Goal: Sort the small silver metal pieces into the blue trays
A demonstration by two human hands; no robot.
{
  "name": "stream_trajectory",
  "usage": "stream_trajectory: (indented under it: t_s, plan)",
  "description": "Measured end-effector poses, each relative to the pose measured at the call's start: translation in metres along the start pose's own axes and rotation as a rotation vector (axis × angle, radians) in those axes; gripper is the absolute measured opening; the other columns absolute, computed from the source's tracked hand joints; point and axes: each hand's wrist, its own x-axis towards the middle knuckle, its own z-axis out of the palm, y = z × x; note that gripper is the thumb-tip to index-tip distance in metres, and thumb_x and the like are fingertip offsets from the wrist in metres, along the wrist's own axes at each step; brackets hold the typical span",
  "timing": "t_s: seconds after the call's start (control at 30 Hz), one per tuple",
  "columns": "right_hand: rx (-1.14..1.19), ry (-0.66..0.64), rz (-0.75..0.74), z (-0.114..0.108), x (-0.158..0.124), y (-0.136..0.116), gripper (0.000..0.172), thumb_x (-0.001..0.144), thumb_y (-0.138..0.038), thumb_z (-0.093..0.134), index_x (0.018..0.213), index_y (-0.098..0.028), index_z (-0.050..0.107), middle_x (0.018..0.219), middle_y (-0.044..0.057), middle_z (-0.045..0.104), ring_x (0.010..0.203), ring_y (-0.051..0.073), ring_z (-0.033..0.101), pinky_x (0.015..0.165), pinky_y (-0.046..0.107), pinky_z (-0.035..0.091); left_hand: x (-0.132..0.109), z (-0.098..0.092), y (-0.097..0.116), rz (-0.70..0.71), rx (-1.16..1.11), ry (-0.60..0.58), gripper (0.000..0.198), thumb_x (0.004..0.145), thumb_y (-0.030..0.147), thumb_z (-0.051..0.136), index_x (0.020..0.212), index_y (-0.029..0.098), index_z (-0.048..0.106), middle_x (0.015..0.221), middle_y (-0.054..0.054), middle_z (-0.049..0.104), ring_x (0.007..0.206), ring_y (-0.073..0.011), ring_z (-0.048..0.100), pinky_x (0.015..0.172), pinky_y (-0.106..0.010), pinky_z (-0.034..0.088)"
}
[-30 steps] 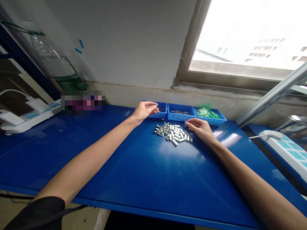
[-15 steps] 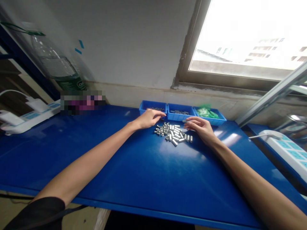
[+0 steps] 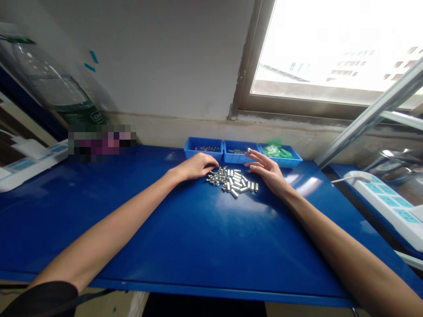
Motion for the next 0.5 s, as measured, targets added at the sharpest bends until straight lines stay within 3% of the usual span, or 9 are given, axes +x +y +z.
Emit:
stream_trajectory:
  t_s: [0.1,0.2,0.3,0.5]
  plan:
    - [-0.029,-0.009,-0.01,-0.0004,0.0003,0.0003,0.074,0.086,-0.041,0.076,0.155,-0.036,0.049,0.159,0.009,0.054,0.12,0.029,0.07,0.097,0.043,0.06,-0.0004,0.0007,-0.001,-0.028,-0.002,0.015,0.025,0.092,0.014,0.064,0.113,0.016,0.078,0.113,-0.01,0.079,0.103,-0.0217,0.074,0.094,-0.03,0.055]
    - [-0.012,-0.023,-0.028,0.0004,0.0001,-0.0008,0.074,0.086,-0.04,0.077,0.154,-0.036,0.049,0.158,0.009,0.054,0.118,0.028,0.071,0.098,0.044,0.06,-0.0003,0.0031,-0.0024,-0.027,-0.022,0.034,0.031,0.094,0.016,0.062,0.123,0.017,0.075,0.123,-0.01,0.077,0.111,-0.0222,0.073,0.1,-0.032,0.054]
    - [-0.027,-0.007,-0.04,0.0025,-0.0006,-0.0031,0.061,0.085,-0.042,0.078,0.143,-0.032,0.061,0.15,0.009,0.062,0.112,0.027,0.073,0.097,0.044,0.06,-0.0002,0.0067,-0.0042,0.011,-0.027,0.013,0.036,0.096,0.016,0.06,0.13,0.019,0.072,0.13,-0.011,0.074,0.12,-0.0224,0.07,0.106,-0.033,0.051]
    - [-0.19,-0.013,-0.053,0.0053,-0.0012,-0.0048,0.039,0.086,-0.049,0.076,0.116,-0.025,0.077,0.125,0.008,0.076,0.109,0.027,0.073,0.102,0.044,0.057,-0.0006,0.0082,-0.007,0.019,-0.041,0.028,0.023,0.095,0.018,0.064,0.112,0.017,0.079,0.112,-0.011,0.078,0.102,-0.0213,0.073,0.094,-0.031,0.053]
